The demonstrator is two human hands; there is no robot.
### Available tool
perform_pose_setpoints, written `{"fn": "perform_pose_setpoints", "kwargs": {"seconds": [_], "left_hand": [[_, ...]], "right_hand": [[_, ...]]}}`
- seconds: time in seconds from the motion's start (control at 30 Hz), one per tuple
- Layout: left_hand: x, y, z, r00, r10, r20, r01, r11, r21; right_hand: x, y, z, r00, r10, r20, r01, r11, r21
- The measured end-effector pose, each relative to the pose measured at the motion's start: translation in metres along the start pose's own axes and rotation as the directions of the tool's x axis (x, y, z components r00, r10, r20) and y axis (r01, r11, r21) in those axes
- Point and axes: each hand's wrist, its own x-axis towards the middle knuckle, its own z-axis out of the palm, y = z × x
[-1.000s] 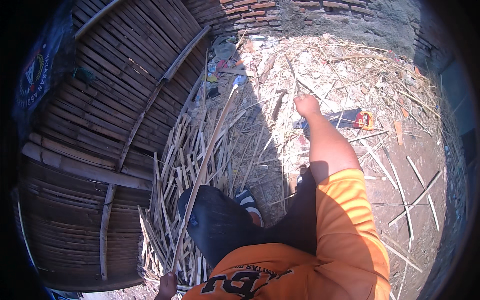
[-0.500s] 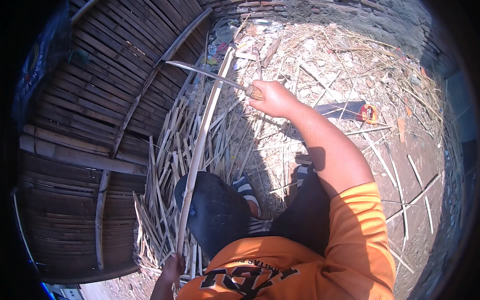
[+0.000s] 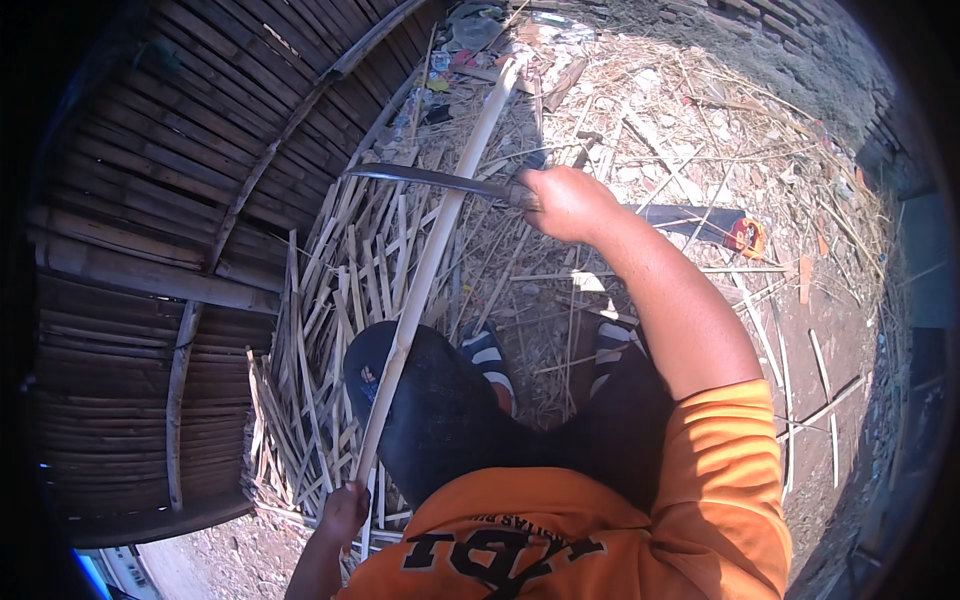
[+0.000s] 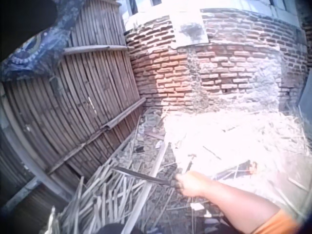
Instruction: The person uses a machete and a hammer to split and thin strips of bamboo. They hold the bamboo strip in one hand and strike the back of the machete with a hammer to drive the blade through the wood while sitting in a workspace covered in bamboo debris.
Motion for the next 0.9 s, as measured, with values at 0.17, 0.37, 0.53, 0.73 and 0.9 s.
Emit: {"fn": "perform_pose_setpoints", "kwargs": {"seconds": [0.17, 0.37, 0.53, 0.73, 0.9], "left_hand": [[0.009, -0.024, 0.014, 0.919, 0.386, -0.082, -0.359, 0.905, 0.228], [0.016, -0.007, 0.013, 0.937, 0.324, -0.129, -0.292, 0.931, 0.221], [0.008, -0.028, 0.025, 0.908, 0.403, -0.118, -0.366, 0.896, 0.251], [0.023, -0.043, 0.023, 0.793, 0.566, -0.227, -0.407, 0.768, 0.495], [0.008, -0.037, 0.025, 0.87, 0.427, -0.245, -0.326, 0.873, 0.364]], "right_hand": [[-0.008, -0.048, -0.03, 0.94, -0.261, 0.218, 0.286, 0.954, -0.09], [0.014, 0.005, -0.007, 0.989, 0.01, 0.149, -0.009, 1.0, -0.008], [-0.003, -0.044, -0.031, 0.983, -0.158, 0.098, 0.162, 0.986, -0.035], [0.005, 0.007, -0.009, 0.998, 0.066, 0.018, -0.068, 0.985, 0.158], [0.004, 0.004, -0.012, 0.997, -0.029, -0.066, 0.033, 0.998, 0.058]]}}
